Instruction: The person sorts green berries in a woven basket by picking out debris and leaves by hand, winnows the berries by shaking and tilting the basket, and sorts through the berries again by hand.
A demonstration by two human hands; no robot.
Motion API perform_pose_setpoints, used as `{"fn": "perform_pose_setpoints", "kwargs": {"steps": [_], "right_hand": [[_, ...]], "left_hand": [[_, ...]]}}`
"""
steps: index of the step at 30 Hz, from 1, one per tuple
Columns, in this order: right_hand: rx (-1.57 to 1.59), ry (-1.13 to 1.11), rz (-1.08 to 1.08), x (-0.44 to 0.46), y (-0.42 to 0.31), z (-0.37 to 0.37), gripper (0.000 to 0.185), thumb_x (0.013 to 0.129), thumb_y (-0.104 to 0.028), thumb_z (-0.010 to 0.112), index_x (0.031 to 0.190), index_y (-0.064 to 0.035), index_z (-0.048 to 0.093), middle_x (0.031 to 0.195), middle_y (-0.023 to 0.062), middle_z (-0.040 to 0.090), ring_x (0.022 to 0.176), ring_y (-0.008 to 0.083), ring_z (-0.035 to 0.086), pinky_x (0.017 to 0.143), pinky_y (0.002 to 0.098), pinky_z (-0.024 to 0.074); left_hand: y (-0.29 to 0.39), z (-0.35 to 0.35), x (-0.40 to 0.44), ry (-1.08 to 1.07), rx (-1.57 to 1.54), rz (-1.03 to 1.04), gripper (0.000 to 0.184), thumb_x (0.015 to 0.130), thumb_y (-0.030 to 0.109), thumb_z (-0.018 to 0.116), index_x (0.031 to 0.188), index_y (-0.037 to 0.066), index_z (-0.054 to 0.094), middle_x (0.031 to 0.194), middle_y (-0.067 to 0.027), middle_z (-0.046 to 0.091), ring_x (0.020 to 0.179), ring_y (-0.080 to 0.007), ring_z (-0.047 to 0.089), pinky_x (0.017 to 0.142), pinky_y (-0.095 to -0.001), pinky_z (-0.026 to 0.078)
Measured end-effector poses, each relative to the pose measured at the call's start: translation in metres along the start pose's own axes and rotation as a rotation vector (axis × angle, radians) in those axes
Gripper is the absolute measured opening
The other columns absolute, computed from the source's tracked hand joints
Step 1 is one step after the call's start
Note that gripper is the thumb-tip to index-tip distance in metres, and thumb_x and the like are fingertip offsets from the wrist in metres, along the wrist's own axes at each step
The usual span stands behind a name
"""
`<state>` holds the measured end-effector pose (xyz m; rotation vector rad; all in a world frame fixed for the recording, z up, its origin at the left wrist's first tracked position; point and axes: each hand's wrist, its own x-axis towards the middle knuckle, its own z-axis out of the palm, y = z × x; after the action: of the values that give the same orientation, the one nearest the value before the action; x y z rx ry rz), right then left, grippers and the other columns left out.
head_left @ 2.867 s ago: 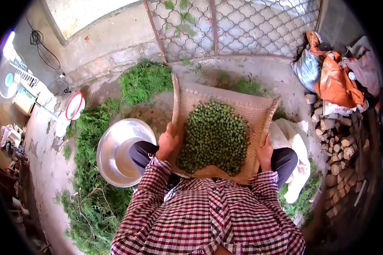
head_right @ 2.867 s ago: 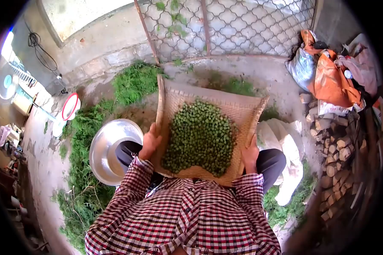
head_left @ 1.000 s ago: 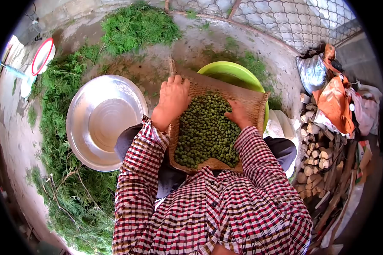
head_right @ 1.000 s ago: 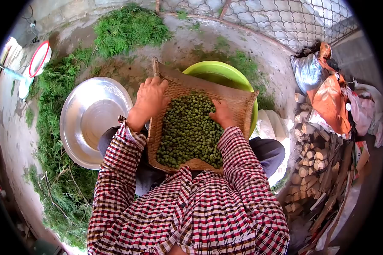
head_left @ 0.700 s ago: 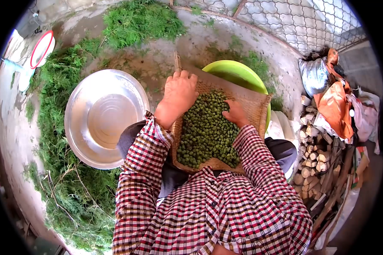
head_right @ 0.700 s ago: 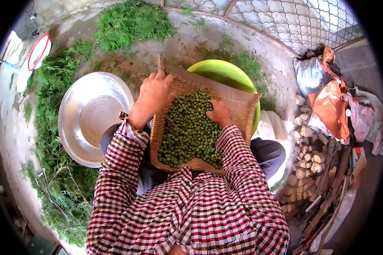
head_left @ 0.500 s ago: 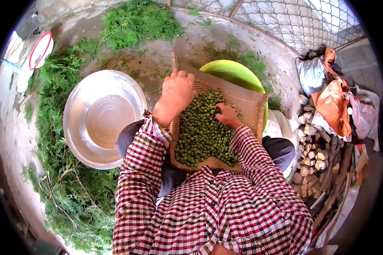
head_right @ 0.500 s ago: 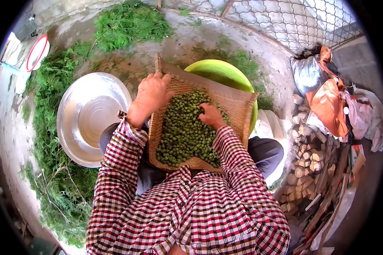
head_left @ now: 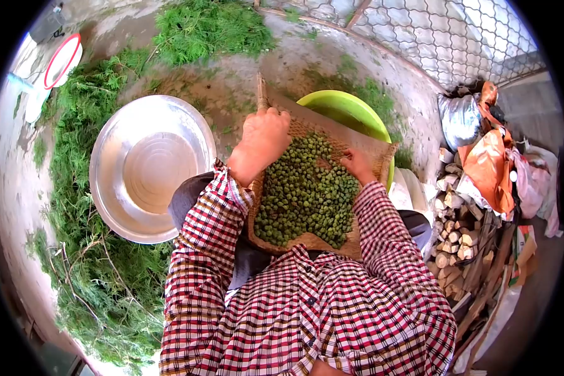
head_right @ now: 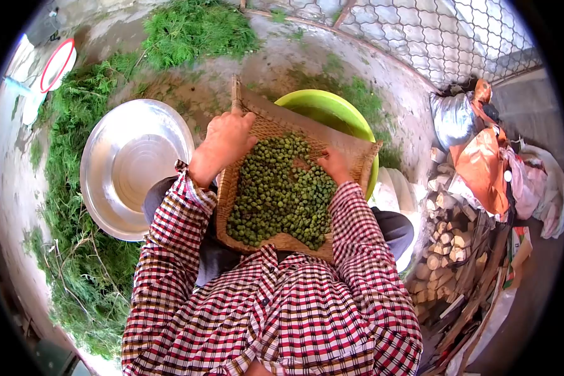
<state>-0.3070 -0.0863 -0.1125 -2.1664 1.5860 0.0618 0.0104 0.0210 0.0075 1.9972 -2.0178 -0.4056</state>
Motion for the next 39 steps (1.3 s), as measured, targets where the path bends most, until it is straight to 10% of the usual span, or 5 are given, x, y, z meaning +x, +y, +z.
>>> {"fn": "perform_pose_setpoints", "kwargs": {"steps": [11, 21, 28, 35, 39], "right_hand": [[-0.154, 0.082, -0.017, 0.037, 0.001, 0.020, 0.018, 0.070, -0.018, 0.063, 0.077, -0.0035, 0.056, 0.076, 0.0179, 0.060, 0.075, 0.0342, 0.057, 0.068, 0.0426, 0.0454], [-0.328, -0.015, -0.044, 0.039, -0.007, 0.022, 0.019, 0.078, -0.016, 0.050, 0.088, -0.0025, 0.058, 0.082, 0.0220, 0.059, 0.081, 0.0391, 0.056, 0.074, 0.0463, 0.0447], [1.159, 0.577, 0.351, 0.055, 0.035, -0.049, 0.018, 0.076, -0.012, 0.060, 0.090, -0.0003, 0.060, 0.076, 0.0088, 0.062, 0.062, 0.0117, 0.057, 0.051, 0.0243, 0.0450], [0.080, 0.135, -0.028, 0.017, 0.026, 0.000, 0.018, 0.072, -0.015, 0.062, 0.086, -0.0031, 0.063, 0.077, 0.0126, 0.064, 0.071, 0.0235, 0.061, 0.063, 0.0337, 0.0482], [0.073, 0.129, -0.009, 0.017, 0.009, 0.008, 0.020, 0.071, -0.019, 0.063, 0.085, -0.0049, 0.064, 0.078, 0.0137, 0.063, 0.075, 0.0286, 0.060, 0.071, 0.0371, 0.0472]], "left_hand": [[0.002, 0.004, 0.006, -0.034, 0.038, -0.002, 0.030, 0.075, 0.022, 0.063, 0.096, 0.002, 0.056, 0.090, -0.0174, 0.058, 0.087, -0.0313, 0.059, 0.073, -0.0397, 0.049], [0.004, 0.007, 0.008, -0.005, 0.043, 0.027, 0.029, 0.075, 0.022, 0.064, 0.093, 0.001, 0.056, 0.085, -0.0161, 0.059, 0.083, -0.0306, 0.060, 0.070, -0.0397, 0.049], [0.004, 0.010, 0.011, -0.044, 0.072, 0.019, 0.028, 0.075, 0.022, 0.064, 0.092, 0.001, 0.057, 0.084, -0.0153, 0.059, 0.081, -0.0303, 0.061, 0.068, -0.0389, 0.050], [0.004, 0.012, 0.010, -0.018, 0.072, 0.023, 0.027, 0.075, 0.022, 0.063, 0.091, 0.002, 0.057, 0.083, -0.0147, 0.060, 0.080, -0.0300, 0.062, 0.066, -0.0384, 0.051], [0.005, 0.013, 0.012, -0.077, 0.085, -0.002, 0.027, 0.075, 0.022, 0.063, 0.091, 0.002, 0.057, 0.084, -0.0147, 0.060, 0.080, -0.0298, 0.062, 0.066, -0.0384, 0.051]]}}
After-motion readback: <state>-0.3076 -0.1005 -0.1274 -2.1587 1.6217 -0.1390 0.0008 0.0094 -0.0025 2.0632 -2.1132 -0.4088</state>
